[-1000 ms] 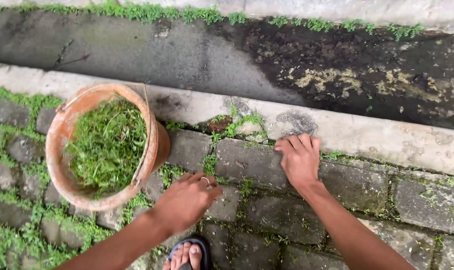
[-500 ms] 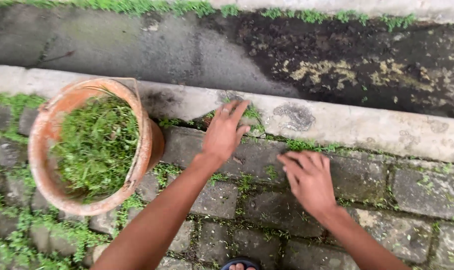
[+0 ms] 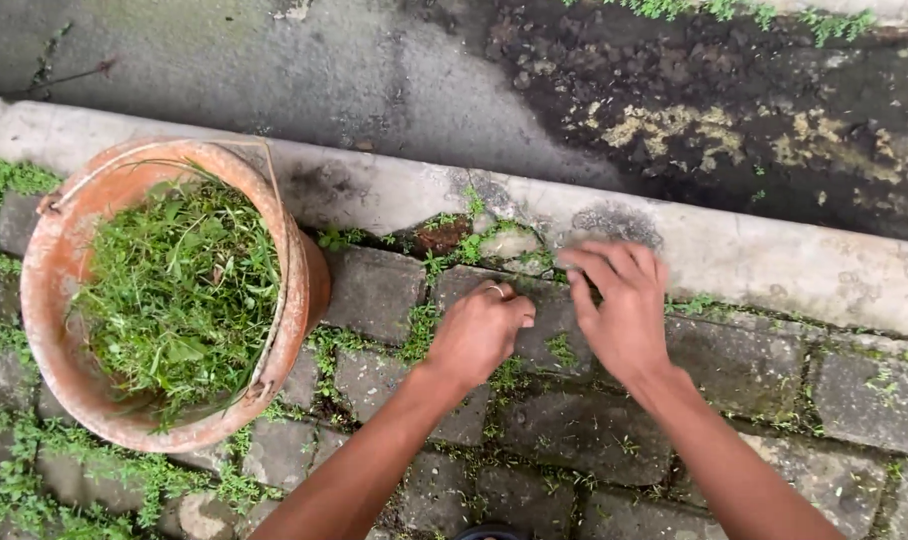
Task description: Pulling weeds from the cracks between paving stones by hand and collecting them in a bucket.
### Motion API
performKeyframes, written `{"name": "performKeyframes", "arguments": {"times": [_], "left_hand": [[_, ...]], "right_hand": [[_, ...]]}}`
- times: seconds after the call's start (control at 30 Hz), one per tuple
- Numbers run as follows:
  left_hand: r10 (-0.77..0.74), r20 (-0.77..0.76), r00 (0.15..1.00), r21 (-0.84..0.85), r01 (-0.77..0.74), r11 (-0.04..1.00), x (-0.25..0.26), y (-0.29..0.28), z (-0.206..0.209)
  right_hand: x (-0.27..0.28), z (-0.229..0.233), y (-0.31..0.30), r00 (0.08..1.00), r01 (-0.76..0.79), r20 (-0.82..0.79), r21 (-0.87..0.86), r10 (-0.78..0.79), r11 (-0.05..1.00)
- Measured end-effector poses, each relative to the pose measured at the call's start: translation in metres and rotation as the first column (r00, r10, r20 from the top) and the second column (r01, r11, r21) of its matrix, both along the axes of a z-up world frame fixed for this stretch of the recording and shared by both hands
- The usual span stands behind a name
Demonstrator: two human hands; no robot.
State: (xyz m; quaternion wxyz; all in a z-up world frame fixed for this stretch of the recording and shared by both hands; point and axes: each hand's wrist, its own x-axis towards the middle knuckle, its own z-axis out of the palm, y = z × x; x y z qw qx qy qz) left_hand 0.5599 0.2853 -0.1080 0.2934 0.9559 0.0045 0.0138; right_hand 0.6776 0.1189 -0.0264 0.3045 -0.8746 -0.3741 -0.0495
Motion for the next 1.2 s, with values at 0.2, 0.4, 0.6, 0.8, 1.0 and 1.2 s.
{"name": "performKeyframes", "arguments": {"times": [0.2,0.4,0.6,0.8,1.0,1.2], "left_hand": [[0.274,0.108,0.956,0.099,-0.285,0.954,0.018,0.048,0.086],[0.309,0.25,0.918,0.08,-0.338,0.938,0.045,0.052,0.037],[0.327,0.33,0.886,0.039,-0.359,0.933,0.048,0.053,0.004],[0.103,0.057,0.993,0.111,-0.109,0.988,-0.022,-0.002,0.042],[0.331,0.211,0.92,0.143,-0.364,0.92,0.022,0.046,0.081],[0.434,0.274,0.858,0.166,-0.487,0.857,0.056,0.068,0.062]], "right_hand": [[0.031,-0.031,0.044,0.977,-0.068,0.191,-0.127,0.092,0.99],[0.038,-0.059,0.039,0.986,-0.131,0.111,0.076,0.122,0.988],[0.016,-0.05,0.036,0.99,-0.137,0.013,-0.008,0.137,0.99],[-0.005,-0.045,0.018,0.991,-0.133,-0.023,-0.016,0.133,0.991],[0.022,-0.008,0.065,0.995,-0.05,0.081,-0.135,0.061,0.99],[0.044,-0.051,0.082,0.97,-0.072,0.233,0.009,0.068,0.997]]}}
